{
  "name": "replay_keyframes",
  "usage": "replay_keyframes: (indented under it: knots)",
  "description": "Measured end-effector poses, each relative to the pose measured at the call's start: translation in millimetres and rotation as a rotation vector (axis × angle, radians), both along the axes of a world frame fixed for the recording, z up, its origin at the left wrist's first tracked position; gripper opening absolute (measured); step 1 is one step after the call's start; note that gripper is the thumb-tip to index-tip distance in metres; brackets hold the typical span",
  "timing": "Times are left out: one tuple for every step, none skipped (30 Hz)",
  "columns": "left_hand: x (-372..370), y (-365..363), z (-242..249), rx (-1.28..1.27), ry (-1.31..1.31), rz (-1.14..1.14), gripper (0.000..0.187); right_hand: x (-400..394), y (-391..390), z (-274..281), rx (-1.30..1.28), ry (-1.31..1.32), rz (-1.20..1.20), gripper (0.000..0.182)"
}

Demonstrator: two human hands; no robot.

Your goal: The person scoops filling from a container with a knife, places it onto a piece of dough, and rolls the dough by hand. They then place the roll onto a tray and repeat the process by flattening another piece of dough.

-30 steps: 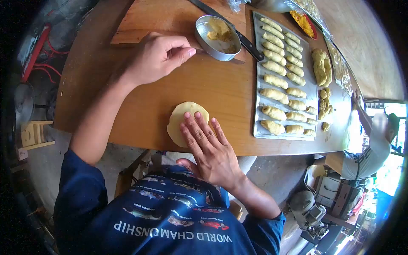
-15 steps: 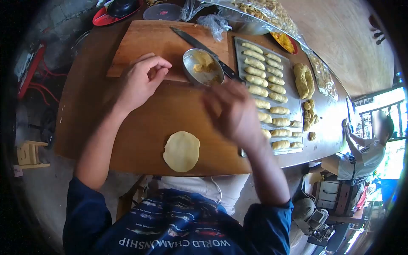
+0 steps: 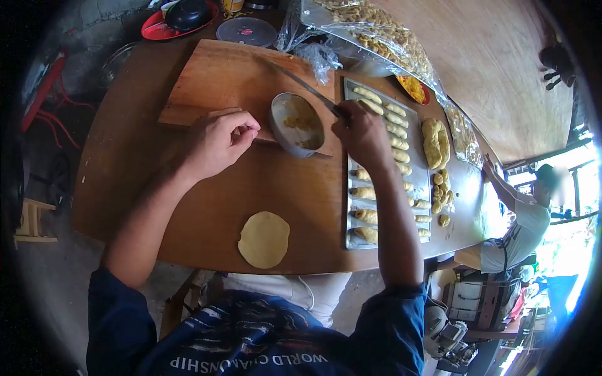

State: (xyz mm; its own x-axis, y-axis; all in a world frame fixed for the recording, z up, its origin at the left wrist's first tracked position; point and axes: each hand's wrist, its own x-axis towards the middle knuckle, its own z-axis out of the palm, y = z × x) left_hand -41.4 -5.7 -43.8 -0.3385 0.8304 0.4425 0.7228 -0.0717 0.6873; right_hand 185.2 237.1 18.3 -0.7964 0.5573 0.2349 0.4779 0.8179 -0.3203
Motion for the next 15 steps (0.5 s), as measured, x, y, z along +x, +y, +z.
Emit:
replay_keyframes:
  knots:
    - [0,0,-1,-0.016,-0.004,-0.008,0.009,6,-3,9,0.0,-0.001,0.002,0.026]
    - [0,0,-2,-0.032,-0.007,-0.017,0.011,14,-8,22,-0.021,-0.031,-0.081,0.029]
    - [2,0,1,-0.032,-0.009,-0.017,0.011,23,-13,33,-0.041,-0.06,-0.165,0.031]
    - [6,-1,5,0.002,-0.014,-0.063,0.019,34,-19,41,-0.04,-0.062,-0.164,0.031]
    - [10,-1,7,0.035,-0.02,-0.11,0.027,47,-27,48,0.01,-0.035,-0.122,0.034]
    - [12,-2,6,0.036,-0.021,-0.109,0.027,61,-33,55,0.061,-0.008,-0.08,0.037]
    - [15,-2,4,0.011,0.019,-0.153,0.036,75,-37,60,0.061,-0.009,-0.08,0.037]
    - [18,-3,3,-0.015,0.059,-0.197,0.044,90,-38,65,0.133,-0.018,-0.01,0.038]
    - [19,-3,3,-0.015,0.058,-0.197,0.044,102,-43,70,0.204,-0.028,0.061,0.038]
    - [21,-3,3,-0.03,0.054,-0.203,0.047,110,-52,78,0.203,-0.029,0.06,0.038]
    - [23,-3,3,-0.045,0.05,-0.211,0.05,117,-62,91,0.241,-0.064,0.068,0.037]
    - [24,-3,3,-0.044,0.048,-0.214,0.05,123,-70,101,0.28,-0.099,0.075,0.037]
    - [24,-3,3,-0.042,0.062,-0.2,0.049,128,-73,106,0.281,-0.102,0.071,0.037]
    - [24,-3,3,-0.04,0.076,-0.186,0.049,132,-76,111,0.316,-0.156,0.056,0.035]
    - [25,-3,3,-0.039,0.075,-0.191,0.049,135,-78,114,0.351,-0.21,0.042,0.033]
